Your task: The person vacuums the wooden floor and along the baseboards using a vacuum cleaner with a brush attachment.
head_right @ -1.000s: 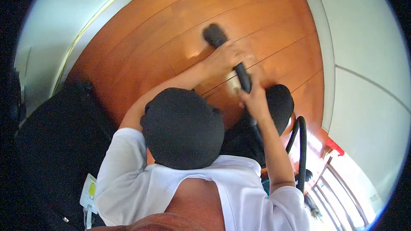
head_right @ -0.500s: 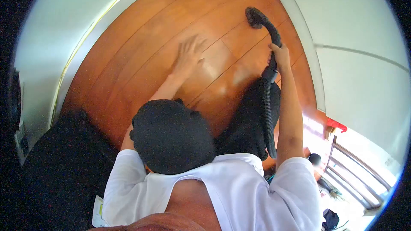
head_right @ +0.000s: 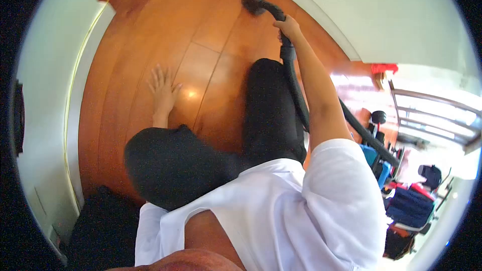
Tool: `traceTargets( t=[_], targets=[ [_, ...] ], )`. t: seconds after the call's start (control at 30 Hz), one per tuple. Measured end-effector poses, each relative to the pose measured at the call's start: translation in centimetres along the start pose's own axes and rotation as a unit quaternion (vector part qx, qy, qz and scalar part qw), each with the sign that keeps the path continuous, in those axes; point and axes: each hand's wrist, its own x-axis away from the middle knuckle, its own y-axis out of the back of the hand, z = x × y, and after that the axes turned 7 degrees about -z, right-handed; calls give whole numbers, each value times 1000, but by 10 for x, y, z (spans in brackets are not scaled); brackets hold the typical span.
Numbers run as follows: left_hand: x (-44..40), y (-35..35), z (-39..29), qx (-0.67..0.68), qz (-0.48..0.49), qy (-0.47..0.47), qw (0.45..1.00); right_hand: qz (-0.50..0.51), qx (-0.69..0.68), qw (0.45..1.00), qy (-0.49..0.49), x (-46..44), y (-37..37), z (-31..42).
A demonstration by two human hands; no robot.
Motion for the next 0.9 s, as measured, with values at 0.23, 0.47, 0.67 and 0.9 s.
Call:
traceTargets(
  t=[0.23, 0.47, 0.67, 0.9],
  targets=[
    [-7, 1, 4, -52, 59, -18, 997, -91, -58, 992, -60, 39, 85, -134],
    [-9, 8, 14, -9, 57, -54, 997, -82, -22, 996, 38, 93, 130, -293],
    [-52, 59, 1, 25, 252, -30, 967, -78, -38, 996, 9, 178, 123, -347],
    [-210, 151, -162, -104, 343, -87, 929, -72, -162, 982, 65, 93, 142, -337]
  ],
)
